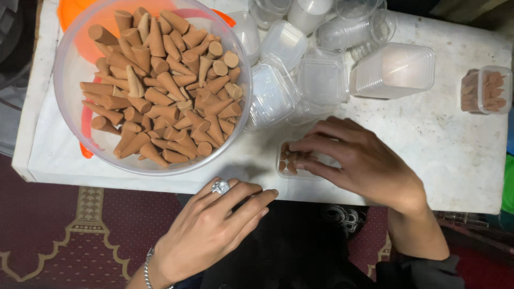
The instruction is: The person places small brown cone-shaped items from a large container into small clear plastic containers. They arrange the cones upright inside each container and then set the filled containers aside.
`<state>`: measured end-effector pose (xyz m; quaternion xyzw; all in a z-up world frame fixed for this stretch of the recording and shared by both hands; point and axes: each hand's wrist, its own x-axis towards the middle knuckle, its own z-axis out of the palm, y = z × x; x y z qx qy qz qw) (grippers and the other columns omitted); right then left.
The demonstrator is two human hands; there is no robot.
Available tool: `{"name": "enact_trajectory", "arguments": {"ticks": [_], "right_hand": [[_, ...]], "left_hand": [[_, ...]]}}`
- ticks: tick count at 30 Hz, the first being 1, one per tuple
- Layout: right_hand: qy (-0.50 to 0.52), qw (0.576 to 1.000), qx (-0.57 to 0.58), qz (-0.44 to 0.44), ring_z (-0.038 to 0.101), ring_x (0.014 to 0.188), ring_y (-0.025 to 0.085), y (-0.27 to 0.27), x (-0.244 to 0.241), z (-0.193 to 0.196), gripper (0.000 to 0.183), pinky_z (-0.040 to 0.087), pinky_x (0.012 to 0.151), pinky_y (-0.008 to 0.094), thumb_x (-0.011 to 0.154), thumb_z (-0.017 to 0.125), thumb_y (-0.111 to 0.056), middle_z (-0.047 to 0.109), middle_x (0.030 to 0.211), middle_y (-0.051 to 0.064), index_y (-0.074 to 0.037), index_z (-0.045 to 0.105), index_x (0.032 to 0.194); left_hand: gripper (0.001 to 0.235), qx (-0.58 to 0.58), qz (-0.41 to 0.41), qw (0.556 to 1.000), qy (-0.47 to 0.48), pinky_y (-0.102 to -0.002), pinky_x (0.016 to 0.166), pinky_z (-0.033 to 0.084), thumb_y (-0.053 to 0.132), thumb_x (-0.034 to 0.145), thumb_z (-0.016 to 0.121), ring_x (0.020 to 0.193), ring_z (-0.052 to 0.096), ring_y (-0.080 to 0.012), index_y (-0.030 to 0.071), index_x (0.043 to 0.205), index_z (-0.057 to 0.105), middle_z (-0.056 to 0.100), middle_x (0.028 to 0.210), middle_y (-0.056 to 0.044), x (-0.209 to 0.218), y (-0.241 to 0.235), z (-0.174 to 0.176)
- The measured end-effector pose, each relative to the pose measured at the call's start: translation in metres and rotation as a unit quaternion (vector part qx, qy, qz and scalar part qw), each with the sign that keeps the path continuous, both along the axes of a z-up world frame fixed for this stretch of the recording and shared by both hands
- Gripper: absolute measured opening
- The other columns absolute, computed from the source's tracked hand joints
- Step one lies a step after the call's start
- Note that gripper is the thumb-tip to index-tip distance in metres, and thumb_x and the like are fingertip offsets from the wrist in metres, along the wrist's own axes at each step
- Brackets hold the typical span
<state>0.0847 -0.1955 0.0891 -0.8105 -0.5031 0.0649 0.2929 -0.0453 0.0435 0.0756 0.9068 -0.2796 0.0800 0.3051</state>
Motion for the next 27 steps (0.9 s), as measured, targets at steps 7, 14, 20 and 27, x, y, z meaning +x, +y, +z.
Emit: {"name": "enact_trajectory", "arguments": {"ticks": [7,14,20,27], "right_hand": [[-0.047,0.998,0.048,0.014,0.061,0.081,0.022,0.042,0.021,0.038,0.019,0.047,0.074,0.033,0.092,0.075,-0.013,0.066,0.094,0.007,-0.001,0.07,0.106],[-0.095,0.992,0.08,0.032,0.062,0.086,0.026,0.083,0.031,0.049,0.01,0.05,0.083,0.037,0.099,0.073,-0.005,0.07,0.095,0.012,0.003,0.07,0.105],[-0.188,0.982,0.004,0.019,0.052,0.095,0.029,0.121,0.047,0.035,0.011,0.045,0.085,0.042,0.1,0.076,-0.012,0.063,0.103,0.009,-0.003,0.075,0.106],[-0.306,0.943,-0.134,-0.004,0.049,0.1,0.029,0.148,0.055,0.023,0.017,0.042,0.078,0.042,0.099,0.069,-0.022,0.052,0.103,0.007,-0.01,0.07,0.087]], "left_hand": [[0.014,0.042,0.072,0.992,-0.09,-0.031,0.055,0.045,0.012,0.1,0.063,0.08,0.064,-0.0144,0.009,0.113,0.069,0.064,0.104,-0.001,0.005,0.039,0.044],[0.019,0.107,0.102,0.982,-0.117,-0.029,0.047,0.043,0.017,0.1,0.068,0.062,0.056,-0.015,0.004,0.114,0.07,0.067,0.097,-0.008,0.021,0.085,0.05],[0.014,0.158,0.13,0.975,-0.088,-0.043,0.061,0.052,0.013,0.103,0.068,0.075,0.063,-0.0296,0.003,0.113,0.071,0.064,0.097,-0.011,0.059,0.111,0.044],[0.011,0.245,0.077,0.963,-0.088,-0.048,0.07,0.05,0.005,0.08,0.065,0.083,0.063,-0.0377,0.01,0.09,0.068,0.062,0.094,-0.009,0.092,0.111,0.035]]}}
